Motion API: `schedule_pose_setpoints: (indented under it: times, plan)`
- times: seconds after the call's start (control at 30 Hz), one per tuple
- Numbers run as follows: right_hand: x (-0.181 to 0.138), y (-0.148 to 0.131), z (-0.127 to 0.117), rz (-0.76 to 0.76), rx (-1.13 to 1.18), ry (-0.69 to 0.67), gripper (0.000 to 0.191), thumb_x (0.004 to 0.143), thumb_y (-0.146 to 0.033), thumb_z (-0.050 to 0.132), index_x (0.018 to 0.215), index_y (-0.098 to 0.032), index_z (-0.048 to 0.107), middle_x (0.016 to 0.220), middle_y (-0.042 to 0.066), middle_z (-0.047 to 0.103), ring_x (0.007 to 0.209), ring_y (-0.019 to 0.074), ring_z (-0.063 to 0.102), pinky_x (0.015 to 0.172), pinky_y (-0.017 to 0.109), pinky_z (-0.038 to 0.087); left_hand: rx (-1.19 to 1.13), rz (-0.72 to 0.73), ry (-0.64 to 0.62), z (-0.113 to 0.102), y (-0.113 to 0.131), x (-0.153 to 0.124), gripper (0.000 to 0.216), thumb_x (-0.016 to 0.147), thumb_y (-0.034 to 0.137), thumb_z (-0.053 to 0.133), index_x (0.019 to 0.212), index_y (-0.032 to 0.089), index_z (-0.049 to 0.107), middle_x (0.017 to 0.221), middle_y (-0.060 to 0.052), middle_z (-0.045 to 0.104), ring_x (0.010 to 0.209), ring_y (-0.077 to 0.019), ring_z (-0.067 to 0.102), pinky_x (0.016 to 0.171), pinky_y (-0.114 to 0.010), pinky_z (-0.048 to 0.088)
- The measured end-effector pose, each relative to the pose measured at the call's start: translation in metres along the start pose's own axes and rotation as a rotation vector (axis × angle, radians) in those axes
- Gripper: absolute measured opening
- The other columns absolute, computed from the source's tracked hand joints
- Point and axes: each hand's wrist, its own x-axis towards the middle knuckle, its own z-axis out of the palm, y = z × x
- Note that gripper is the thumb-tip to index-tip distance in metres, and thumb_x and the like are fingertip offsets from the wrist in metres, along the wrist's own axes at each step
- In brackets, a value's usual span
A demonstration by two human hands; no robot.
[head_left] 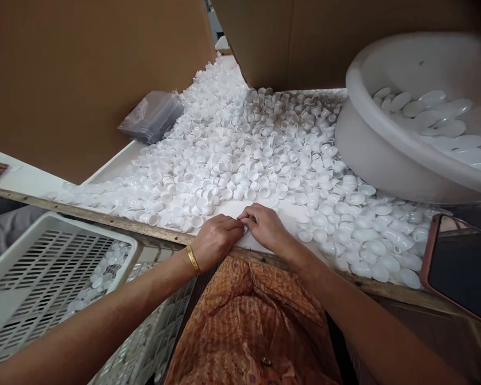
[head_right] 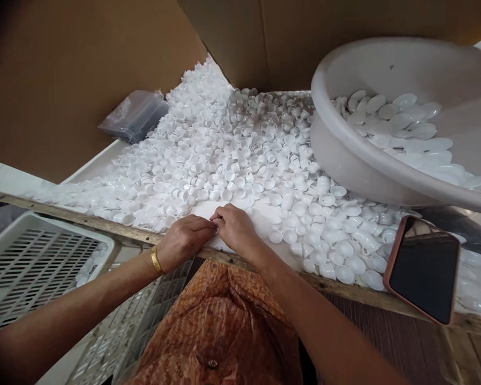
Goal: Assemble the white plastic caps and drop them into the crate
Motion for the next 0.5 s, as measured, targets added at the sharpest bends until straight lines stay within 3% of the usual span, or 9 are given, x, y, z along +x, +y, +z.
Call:
schedule_pose_setpoints:
  times: [0.27,0.37,0.43,0.5]
  plan:
    - [0.002,-0.004,0.001,0.023,0.034,-0.053,0.017,0.076,-0.007,0.053,0.078,-0.019,0.065,0.080,0.000,0.063,0.077,0.0138,0.057,0.072,0.026,0.042,0.044,-0.106,0.036,0.007,0.011,0.000,0.016,0.085,0.018,0.047,0.076,0.015,0.060,0.080,-0.004,0.062,0.072,-0.0159,0.054,0.066,-0.028,0.043]
    - [-0.004,-0.010,-0.014,0.064,0.192,-0.082,0.020,0.079,-0.011,0.052,0.092,-0.019,0.064,0.091,0.003,0.065,0.079,0.0130,0.059,0.072,0.026,0.045,-0.053,-0.152,0.144,0.003,0.016,-0.004,0.020,0.087,0.018,0.045,0.075,0.015,0.061,0.080,-0.005,0.062,0.075,-0.0145,0.055,0.068,-0.027,0.044]
    - [-0.012,-0.009,-0.031,0.090,0.264,0.005,0.024,0.084,-0.017,0.047,0.104,-0.020,0.060,0.104,0.004,0.063,0.080,0.0125,0.060,0.068,0.025,0.047,-0.130,-0.244,0.283,-0.007,0.012,-0.019,0.020,0.087,0.021,0.044,0.082,0.016,0.062,0.086,-0.005,0.062,0.080,-0.0137,0.056,0.072,-0.026,0.045]
    - [-0.020,-0.004,-0.047,0.087,0.188,0.171,0.026,0.086,-0.019,0.043,0.107,-0.021,0.058,0.109,0.004,0.060,0.081,0.0127,0.060,0.068,0.026,0.047,-0.084,-0.415,0.413,-0.022,0.000,-0.050,0.019,0.086,0.026,0.047,0.084,0.017,0.063,0.090,-0.005,0.060,0.083,-0.0145,0.055,0.073,-0.026,0.045]
